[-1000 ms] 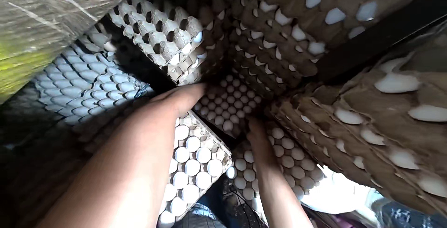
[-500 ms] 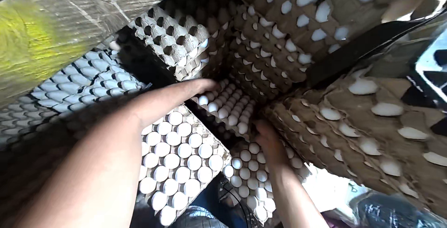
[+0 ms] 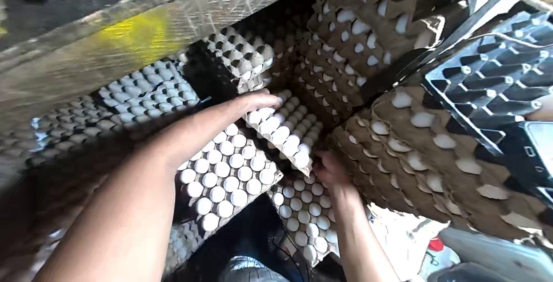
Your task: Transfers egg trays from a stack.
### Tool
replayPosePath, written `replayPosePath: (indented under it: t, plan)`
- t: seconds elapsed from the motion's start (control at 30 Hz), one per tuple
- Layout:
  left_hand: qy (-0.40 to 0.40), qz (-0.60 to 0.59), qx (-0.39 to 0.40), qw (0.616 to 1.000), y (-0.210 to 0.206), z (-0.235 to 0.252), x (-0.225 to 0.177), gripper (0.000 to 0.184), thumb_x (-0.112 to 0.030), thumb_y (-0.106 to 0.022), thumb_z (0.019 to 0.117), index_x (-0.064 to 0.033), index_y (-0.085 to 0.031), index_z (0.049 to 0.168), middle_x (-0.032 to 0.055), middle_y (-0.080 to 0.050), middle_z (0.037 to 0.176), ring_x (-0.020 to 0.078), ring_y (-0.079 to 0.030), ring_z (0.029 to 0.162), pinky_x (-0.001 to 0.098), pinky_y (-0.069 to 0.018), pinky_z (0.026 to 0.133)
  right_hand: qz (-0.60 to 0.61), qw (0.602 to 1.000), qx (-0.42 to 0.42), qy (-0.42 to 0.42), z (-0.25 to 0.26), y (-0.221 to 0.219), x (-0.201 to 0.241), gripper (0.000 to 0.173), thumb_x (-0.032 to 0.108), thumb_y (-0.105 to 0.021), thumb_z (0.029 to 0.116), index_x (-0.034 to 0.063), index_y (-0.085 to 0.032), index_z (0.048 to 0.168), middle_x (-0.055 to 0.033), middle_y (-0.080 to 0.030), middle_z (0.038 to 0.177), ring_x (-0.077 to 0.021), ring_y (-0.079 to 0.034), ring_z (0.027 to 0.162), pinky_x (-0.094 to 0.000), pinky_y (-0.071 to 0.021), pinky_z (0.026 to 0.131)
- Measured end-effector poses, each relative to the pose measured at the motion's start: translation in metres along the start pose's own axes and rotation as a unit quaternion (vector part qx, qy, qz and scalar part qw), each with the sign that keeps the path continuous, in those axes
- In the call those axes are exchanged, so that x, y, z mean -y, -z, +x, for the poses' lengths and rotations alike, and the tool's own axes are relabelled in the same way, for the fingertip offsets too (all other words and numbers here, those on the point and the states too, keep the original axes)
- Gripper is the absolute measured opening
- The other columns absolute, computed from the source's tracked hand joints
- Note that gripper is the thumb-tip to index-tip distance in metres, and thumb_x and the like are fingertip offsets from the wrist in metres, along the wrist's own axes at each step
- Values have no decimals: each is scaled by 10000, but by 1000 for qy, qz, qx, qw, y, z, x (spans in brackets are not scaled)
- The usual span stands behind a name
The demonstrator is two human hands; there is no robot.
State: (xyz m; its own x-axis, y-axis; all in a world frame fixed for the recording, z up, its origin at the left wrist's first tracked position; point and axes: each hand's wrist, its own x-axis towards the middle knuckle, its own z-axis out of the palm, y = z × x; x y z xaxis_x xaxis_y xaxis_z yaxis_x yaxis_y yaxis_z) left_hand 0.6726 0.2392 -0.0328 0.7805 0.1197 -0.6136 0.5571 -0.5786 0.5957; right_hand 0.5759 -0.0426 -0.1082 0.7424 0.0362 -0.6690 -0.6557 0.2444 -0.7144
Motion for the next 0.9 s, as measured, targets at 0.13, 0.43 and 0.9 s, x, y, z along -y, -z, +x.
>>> replayPosePath:
  t: [0.13,0.43,0.9]
  plan:
    - [-1,-43,-34,998,7,-47,-3,606,-261,-764,813,-10,-569,1329,220,-639,1199,338,-624,1071,570,-521,864,-26,999,19,5,-37,-2,19,156,111,-608,983,11,-615,1102,-99,-633,812,-162,-591,615,-314,-518,521]
    - [-26,-136,-157,978,43,-205,66,454,-222,-747,857,14,-607,1219,197,-675,1049,297,-661,940,524,-558,817,-141,977,119,111,-127,-43,18,404,109,-649,985,21,-555,1367,-141,-681,983,-195,-651,729,-357,-564,614]
    - [-11,-190,-287,939,71,-281,262,612,-250,-716,917,-111,-495,1470,180,-591,1374,317,-597,1195,548,-516,951,-506,800,246,209,-164,-144,-57,503,443,-666,943,100,-603,1306,-142,-713,1150,-323,-691,1084,-587,-547,931]
